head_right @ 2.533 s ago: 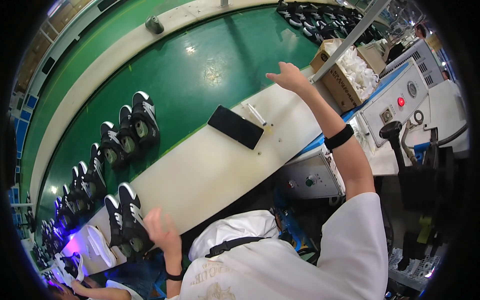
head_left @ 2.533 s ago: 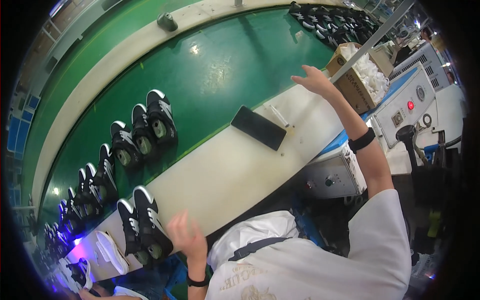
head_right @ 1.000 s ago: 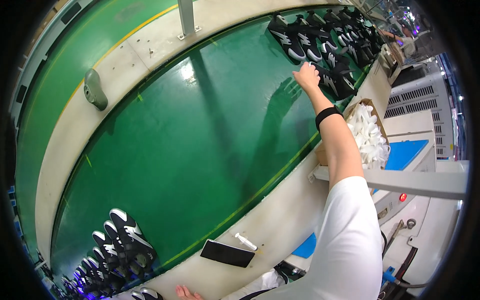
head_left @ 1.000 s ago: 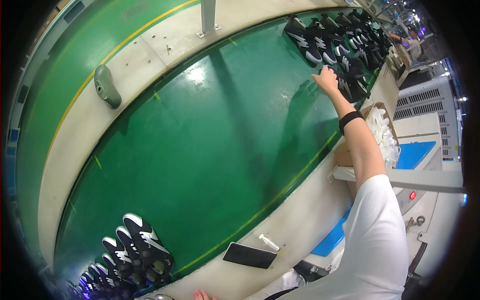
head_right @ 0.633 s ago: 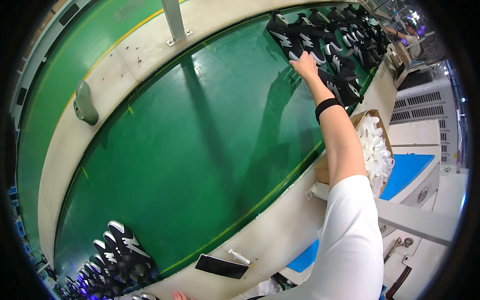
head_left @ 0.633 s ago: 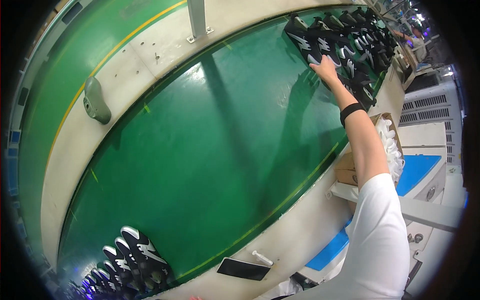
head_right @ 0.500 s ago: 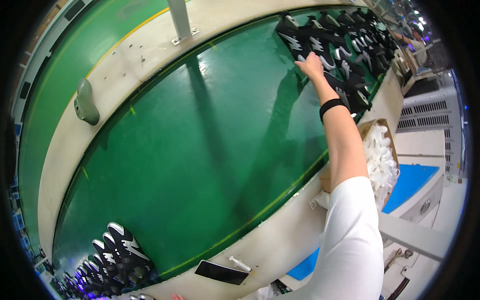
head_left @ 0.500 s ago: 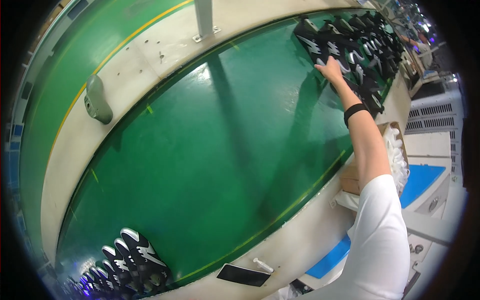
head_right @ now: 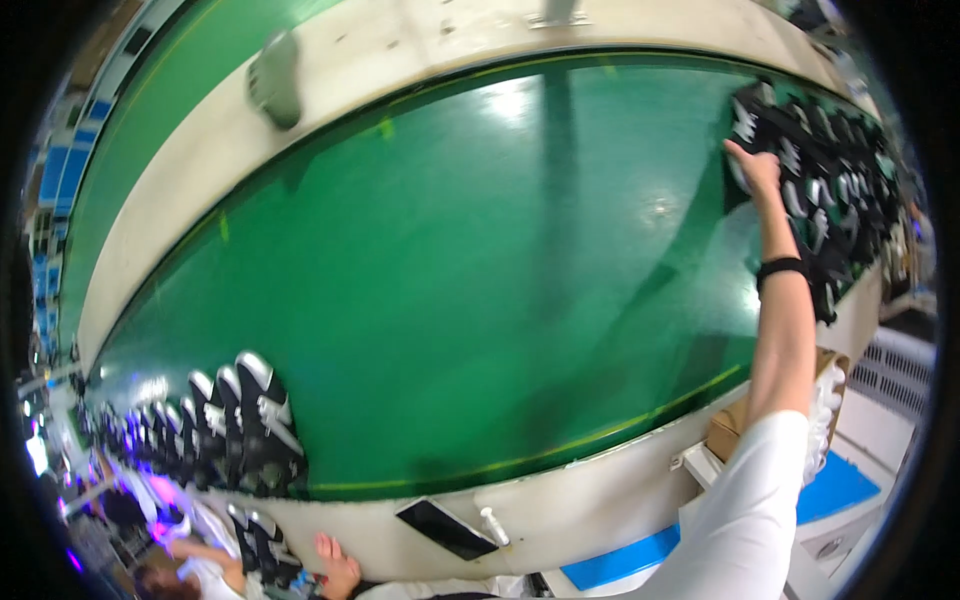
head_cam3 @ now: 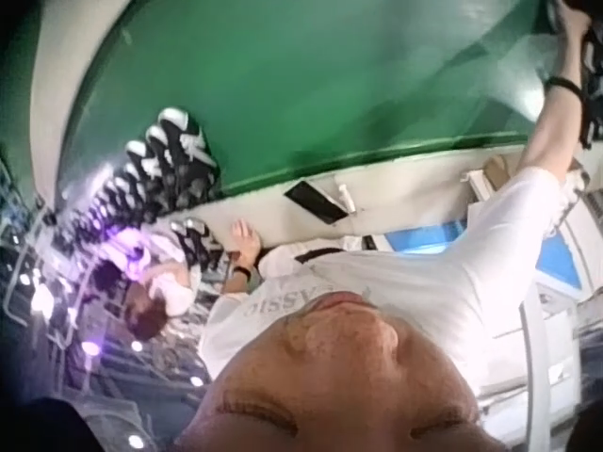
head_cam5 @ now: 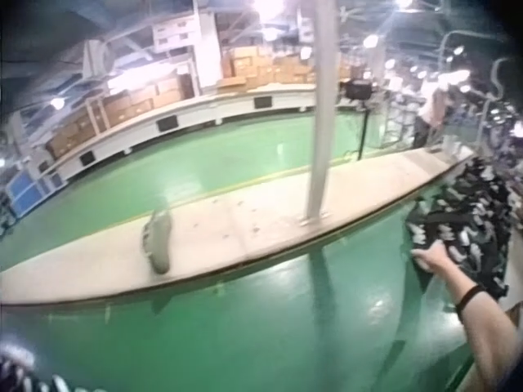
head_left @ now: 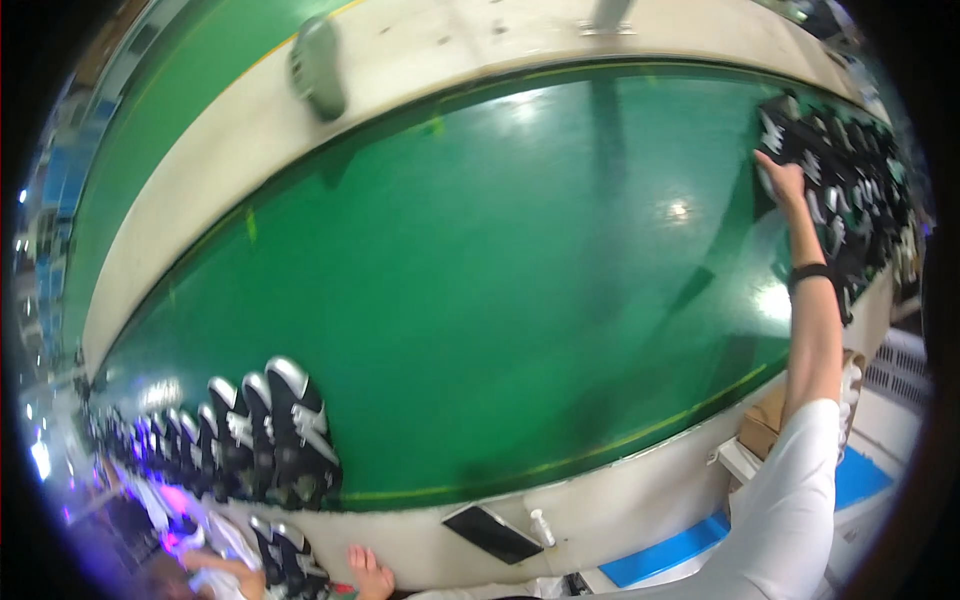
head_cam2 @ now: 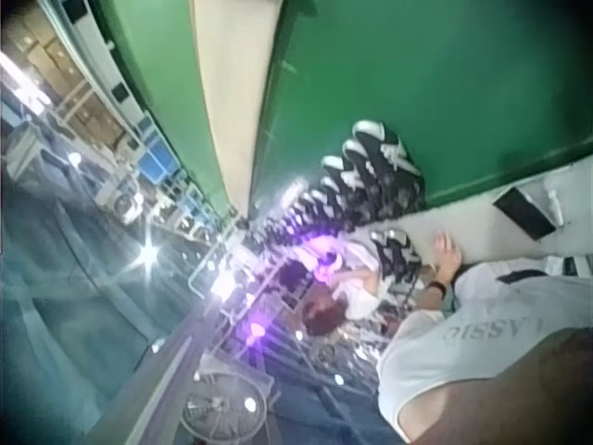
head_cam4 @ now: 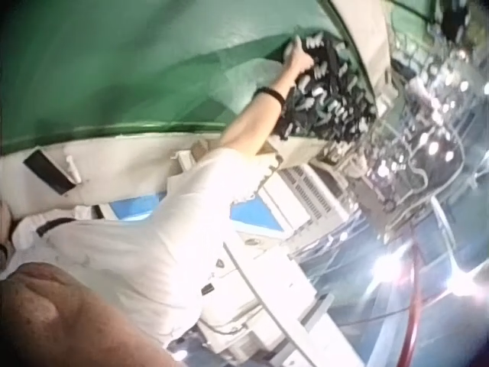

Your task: Inserting shoe lasts into sneakers on a factory assembly line.

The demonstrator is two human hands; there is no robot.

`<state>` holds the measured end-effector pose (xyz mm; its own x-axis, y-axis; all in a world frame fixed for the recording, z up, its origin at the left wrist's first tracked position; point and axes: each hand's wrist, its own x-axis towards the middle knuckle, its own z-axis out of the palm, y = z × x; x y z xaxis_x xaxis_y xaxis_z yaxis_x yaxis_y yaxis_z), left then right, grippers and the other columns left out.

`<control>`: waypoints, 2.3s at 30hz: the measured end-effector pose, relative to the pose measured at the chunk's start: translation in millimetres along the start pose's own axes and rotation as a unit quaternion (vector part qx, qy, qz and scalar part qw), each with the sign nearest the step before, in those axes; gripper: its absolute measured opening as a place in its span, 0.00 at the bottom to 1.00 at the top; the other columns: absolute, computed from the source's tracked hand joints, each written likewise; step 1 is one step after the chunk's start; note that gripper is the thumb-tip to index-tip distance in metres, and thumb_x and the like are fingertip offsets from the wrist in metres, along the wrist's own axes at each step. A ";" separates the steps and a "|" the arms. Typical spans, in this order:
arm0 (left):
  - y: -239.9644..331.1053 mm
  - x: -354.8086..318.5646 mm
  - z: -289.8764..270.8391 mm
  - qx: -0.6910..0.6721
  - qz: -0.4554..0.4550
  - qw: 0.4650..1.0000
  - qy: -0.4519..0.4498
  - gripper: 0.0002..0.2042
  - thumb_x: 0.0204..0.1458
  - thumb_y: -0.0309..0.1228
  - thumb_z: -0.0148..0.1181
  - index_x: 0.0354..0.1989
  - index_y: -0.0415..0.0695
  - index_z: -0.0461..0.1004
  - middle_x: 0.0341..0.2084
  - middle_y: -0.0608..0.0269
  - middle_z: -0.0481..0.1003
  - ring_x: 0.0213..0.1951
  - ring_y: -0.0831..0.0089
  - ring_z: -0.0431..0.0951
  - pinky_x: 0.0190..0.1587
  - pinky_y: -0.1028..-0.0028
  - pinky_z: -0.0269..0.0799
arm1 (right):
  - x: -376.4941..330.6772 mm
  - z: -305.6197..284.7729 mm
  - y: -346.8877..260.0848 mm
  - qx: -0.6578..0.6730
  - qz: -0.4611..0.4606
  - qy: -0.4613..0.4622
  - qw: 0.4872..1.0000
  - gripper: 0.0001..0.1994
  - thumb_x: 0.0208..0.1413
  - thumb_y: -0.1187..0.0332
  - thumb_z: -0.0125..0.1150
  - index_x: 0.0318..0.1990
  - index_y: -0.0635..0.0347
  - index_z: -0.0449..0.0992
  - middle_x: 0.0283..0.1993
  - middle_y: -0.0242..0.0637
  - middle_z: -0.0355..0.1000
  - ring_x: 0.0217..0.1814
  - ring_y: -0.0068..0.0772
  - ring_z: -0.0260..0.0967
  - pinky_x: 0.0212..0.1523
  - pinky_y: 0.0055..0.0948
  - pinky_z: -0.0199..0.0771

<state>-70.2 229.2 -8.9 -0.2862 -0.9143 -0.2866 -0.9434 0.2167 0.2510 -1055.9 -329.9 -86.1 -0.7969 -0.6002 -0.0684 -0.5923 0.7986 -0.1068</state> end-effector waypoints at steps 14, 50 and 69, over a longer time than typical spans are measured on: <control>5.9 19.2 6.5 -0.027 0.010 0.997 0.067 0.27 0.55 0.39 0.52 0.63 0.41 0.62 0.63 0.46 0.58 0.65 0.47 0.57 0.66 0.45 0.51 | -305.5 3.8 -124.8 0.210 -0.304 -0.173 0.913 0.38 0.34 0.60 0.81 0.49 0.75 0.66 0.47 0.51 0.71 0.50 0.40 0.70 0.54 0.33 0.69; 14.6 20.3 -62.0 -0.728 -0.123 0.674 0.014 0.17 0.65 0.31 0.49 0.60 0.39 0.69 0.51 0.61 0.76 0.53 0.76 0.74 0.59 0.73 0.66 | -839.8 -109.0 -129.4 0.098 -0.769 -0.446 0.447 0.35 0.33 0.58 0.76 0.54 0.54 0.71 0.56 0.33 0.72 0.59 0.41 0.66 0.61 0.43 0.62; 16.6 -28.2 -43.2 -0.688 0.029 0.715 -0.121 0.20 0.59 0.28 0.57 0.61 0.44 0.71 0.63 0.57 0.67 0.64 0.66 0.65 0.67 0.67 0.57 | -882.5 -81.7 -84.2 0.101 -0.750 -0.471 0.454 0.37 0.27 0.61 0.78 0.52 0.56 0.72 0.51 0.37 0.73 0.55 0.45 0.66 0.57 0.43 0.66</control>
<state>-70.6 243.8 43.3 -0.4957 -0.7960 -0.3475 0.0829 -0.4416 0.8934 -312.5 136.2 64.3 0.9446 -0.2912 -0.1515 -0.2857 -0.5024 -0.8161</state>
